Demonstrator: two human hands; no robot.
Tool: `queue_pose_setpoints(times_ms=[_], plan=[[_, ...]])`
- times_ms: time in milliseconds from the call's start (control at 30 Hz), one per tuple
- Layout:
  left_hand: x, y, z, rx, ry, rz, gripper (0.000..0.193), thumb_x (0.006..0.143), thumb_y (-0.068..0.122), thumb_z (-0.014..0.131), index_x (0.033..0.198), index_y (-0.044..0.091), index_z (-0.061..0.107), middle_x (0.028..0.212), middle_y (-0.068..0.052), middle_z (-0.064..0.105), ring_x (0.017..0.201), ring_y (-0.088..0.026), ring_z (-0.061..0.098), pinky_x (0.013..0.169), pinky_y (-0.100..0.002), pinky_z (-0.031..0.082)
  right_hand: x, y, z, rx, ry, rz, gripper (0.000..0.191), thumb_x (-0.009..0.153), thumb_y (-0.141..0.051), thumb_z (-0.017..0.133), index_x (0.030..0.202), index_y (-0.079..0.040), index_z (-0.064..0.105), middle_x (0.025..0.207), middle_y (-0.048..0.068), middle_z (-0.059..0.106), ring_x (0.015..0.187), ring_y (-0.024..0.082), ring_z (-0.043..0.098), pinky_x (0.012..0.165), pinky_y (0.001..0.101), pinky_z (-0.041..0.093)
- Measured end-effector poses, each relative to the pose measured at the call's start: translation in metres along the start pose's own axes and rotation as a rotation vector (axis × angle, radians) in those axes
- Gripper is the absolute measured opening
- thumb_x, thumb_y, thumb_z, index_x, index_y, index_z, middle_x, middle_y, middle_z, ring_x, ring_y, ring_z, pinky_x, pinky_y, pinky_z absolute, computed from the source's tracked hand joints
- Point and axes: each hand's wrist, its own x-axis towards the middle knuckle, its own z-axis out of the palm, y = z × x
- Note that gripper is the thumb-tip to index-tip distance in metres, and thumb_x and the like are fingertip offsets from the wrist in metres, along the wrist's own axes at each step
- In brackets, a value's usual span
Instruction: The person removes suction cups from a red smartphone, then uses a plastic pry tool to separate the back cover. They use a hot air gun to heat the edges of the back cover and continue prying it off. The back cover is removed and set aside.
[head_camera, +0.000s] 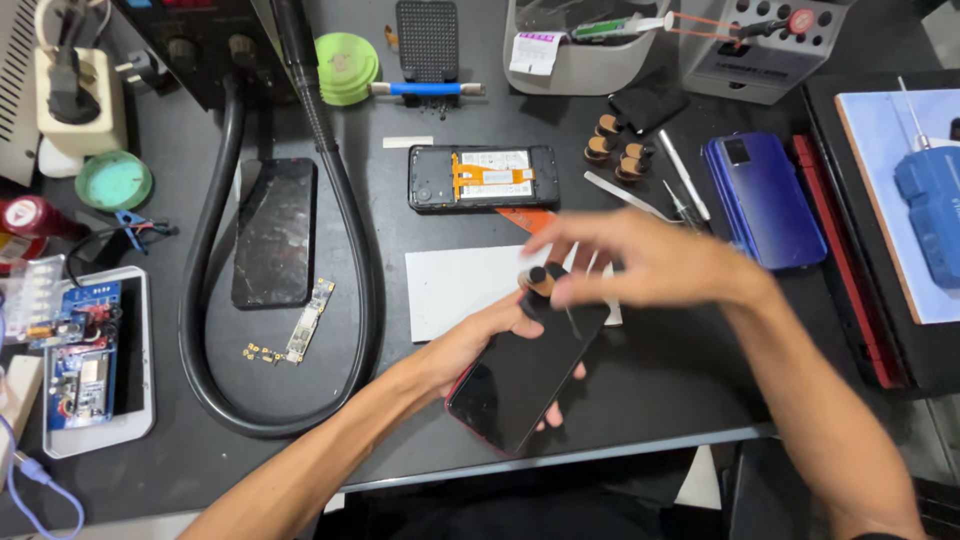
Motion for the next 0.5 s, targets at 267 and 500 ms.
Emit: queue_pose_setpoints(times_ms=[267, 500], plan=[[-0.002, 0.007, 0.004, -0.118, 0.129, -0.048, 0.064, 0.100, 0.043, 0.053, 0.137, -0.009, 0.046, 0.107, -0.030, 0.067, 0.076, -0.044, 0.074, 0.067, -0.049, 0.063, -0.013, 0.029, 0.014, 0.320, -0.013, 0.118, 0.043, 0.088, -0.022, 0.078, 0.127, -0.006, 0.072, 0.088, 0.000, 0.064, 0.072, 0.005, 0.054, 0.062, 0.0229, 0.044], [-0.001, 0.020, -0.001, 0.020, 0.093, 0.458, 0.074, 0.104, 0.042, 0.056, 0.158, -0.004, 0.034, 0.135, -0.026, 0.060, 0.117, -0.036, 0.065, 0.100, -0.049, 0.056, -0.036, 0.042, 0.027, 0.485, 0.501, 0.204, 0.029, 0.093, -0.020, 0.071, 0.114, -0.003, 0.062, 0.082, 0.000, 0.069, 0.070, 0.005, 0.061, 0.061, 0.0237, 0.048]])
